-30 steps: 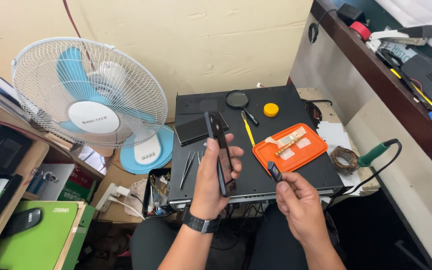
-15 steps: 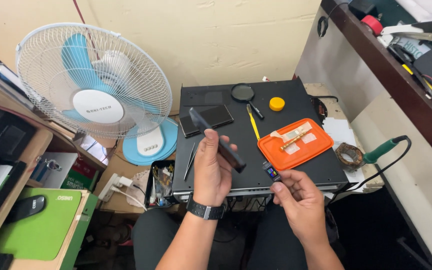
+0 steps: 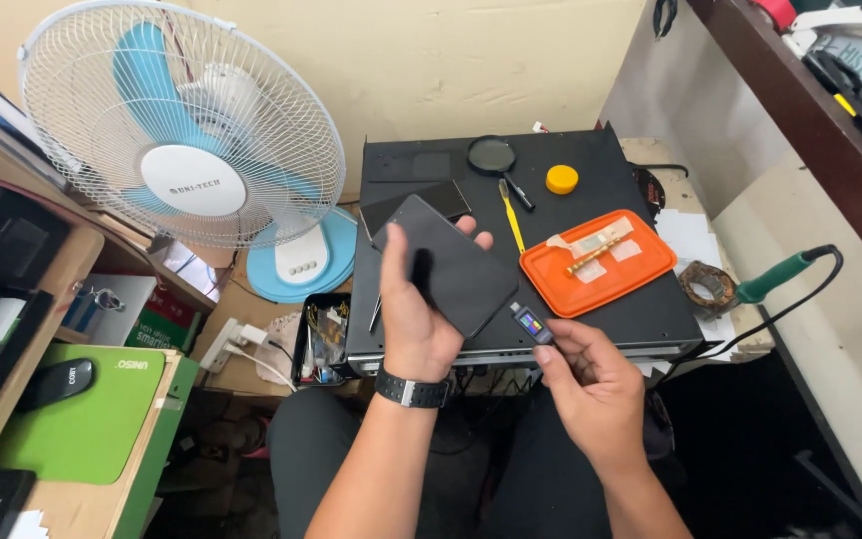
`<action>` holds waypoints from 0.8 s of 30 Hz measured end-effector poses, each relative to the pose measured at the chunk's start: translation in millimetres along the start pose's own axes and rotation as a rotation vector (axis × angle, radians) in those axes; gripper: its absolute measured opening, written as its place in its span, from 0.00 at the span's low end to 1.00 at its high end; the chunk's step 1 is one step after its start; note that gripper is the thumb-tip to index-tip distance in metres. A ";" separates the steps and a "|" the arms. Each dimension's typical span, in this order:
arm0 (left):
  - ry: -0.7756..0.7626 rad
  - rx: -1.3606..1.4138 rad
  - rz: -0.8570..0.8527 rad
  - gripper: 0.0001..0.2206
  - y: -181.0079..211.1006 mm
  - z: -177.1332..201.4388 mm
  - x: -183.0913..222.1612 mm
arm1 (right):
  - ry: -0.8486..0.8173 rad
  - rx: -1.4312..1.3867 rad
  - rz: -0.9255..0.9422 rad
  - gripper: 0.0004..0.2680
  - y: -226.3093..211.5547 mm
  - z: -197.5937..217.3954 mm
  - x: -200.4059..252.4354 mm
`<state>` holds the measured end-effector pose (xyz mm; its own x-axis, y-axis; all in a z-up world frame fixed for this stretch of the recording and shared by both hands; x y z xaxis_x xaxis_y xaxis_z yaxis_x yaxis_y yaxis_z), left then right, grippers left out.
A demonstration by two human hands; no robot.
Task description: Connecting a charging cable to a smartphone and testing the connection on a repair bench.
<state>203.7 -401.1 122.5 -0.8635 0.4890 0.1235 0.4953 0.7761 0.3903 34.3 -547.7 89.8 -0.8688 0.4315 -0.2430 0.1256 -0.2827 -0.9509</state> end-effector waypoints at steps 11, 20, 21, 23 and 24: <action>-0.080 0.215 0.012 0.42 -14.2 29.1 -18.7 | 0.014 0.242 0.198 0.11 -26.3 -8.1 7.7; -0.082 0.173 -0.006 0.31 -13.2 21.1 -13.9 | 0.000 0.283 0.217 0.10 -26.6 -9.3 8.0; -0.088 0.172 -0.017 0.33 -13.1 21.2 -14.3 | 0.006 0.289 0.209 0.10 -25.8 -9.4 8.3; -0.149 0.152 -0.023 0.34 -11.5 21.8 -13.2 | 0.011 0.325 0.236 0.10 -26.3 -9.6 10.0; -0.213 0.132 -0.027 0.36 -10.3 19.1 -13.1 | 0.019 0.361 0.264 0.10 -27.9 -9.6 10.7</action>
<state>211.7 -407.9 99.4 -0.8441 0.5292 -0.0861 0.4922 0.8286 0.2666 26.1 -527.0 111.9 -0.8200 0.3187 -0.4755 0.1639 -0.6652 -0.7285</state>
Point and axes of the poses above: each hand's wrist, its own x-axis away from the middle knuckle, its own z-axis out of the back of the hand, y = z × x, the point moved 7 cm from there along -x, towards the middle knuckle, and after that the axes turned 11 degrees about -y, right-handed, at the moved point
